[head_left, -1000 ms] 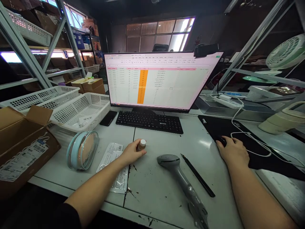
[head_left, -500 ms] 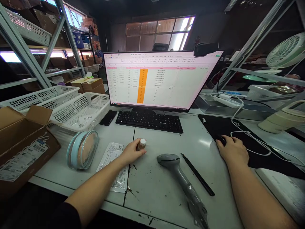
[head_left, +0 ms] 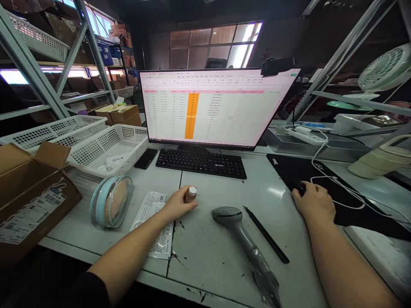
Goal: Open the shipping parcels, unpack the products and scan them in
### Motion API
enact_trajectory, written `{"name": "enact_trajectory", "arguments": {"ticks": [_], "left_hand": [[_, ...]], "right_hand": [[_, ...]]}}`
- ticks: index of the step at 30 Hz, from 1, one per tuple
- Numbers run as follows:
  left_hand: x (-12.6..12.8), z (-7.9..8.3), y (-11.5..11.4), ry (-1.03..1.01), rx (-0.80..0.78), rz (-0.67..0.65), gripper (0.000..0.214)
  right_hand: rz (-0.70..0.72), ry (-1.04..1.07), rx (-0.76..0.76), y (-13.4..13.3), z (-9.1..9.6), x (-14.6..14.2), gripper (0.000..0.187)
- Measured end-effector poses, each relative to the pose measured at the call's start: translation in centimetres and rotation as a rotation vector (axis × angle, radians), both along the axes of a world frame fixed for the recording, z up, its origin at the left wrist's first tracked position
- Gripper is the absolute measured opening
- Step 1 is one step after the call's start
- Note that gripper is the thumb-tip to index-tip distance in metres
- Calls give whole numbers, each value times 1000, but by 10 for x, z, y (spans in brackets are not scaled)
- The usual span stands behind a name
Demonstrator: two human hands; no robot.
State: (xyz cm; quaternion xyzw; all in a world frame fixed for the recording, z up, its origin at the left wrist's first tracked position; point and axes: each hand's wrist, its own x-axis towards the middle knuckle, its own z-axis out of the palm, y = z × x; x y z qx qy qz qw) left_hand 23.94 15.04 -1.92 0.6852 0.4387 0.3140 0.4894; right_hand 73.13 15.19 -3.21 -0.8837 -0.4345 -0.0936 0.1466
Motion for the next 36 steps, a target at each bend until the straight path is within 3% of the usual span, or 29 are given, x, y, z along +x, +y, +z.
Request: {"name": "enact_trajectory", "arguments": {"ticks": [23, 36], "left_hand": [[0, 1, 0, 5, -10, -7, 54], [0, -7, 3, -9, -11, -22, 54]], "right_hand": [[5, 24, -21, 1, -1, 3, 63], [12, 11, -7, 1, -3, 3, 64]]}}
